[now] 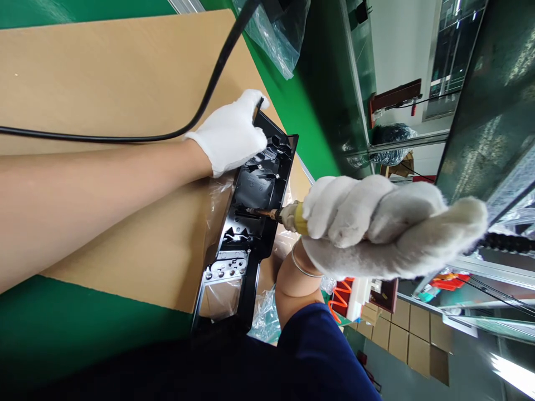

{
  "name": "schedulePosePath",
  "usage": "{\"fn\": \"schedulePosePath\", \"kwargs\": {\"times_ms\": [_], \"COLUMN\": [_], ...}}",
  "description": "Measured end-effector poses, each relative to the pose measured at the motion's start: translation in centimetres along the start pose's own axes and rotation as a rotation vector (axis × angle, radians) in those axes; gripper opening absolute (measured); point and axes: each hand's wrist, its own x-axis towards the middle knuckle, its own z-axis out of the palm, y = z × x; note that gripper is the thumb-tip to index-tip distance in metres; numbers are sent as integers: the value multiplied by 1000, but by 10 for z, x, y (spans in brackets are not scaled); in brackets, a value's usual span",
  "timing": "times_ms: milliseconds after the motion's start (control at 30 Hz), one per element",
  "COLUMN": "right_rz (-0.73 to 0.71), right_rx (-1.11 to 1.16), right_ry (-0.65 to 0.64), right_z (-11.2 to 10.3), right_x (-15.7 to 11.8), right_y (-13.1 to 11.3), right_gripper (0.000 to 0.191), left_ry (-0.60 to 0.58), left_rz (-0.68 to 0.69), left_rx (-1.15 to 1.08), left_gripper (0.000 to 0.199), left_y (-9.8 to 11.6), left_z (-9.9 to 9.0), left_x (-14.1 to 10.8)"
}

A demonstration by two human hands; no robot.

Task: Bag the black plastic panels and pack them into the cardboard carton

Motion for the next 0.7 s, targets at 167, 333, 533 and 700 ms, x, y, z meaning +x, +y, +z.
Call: {"fn": "schedulePosePath", "kwargs": {"times_ms": [167, 333, 533, 700], "right_rz": [-23, -53, -77, -98], "right_rx": [-31, -68, -65, -14], "right_ry": [-49, -47, -5, 29], "right_z": [-2, -1, 3, 7], "right_x": [2, 2, -2, -5], "right_y": [-1, 0, 7, 14], "right_gripper": [38, 36, 28, 30], "left_ry": [-3, -9, -8, -4], "left_rz": [-4, -7, -7, -10], "left_rx": [19, 15, 8, -11], "left_gripper": [60, 62, 63, 62], "left_y": [2, 4, 2, 4], "left_z": [-2, -3, -2, -2], "left_x": [-1, -2, -2, -2]}}
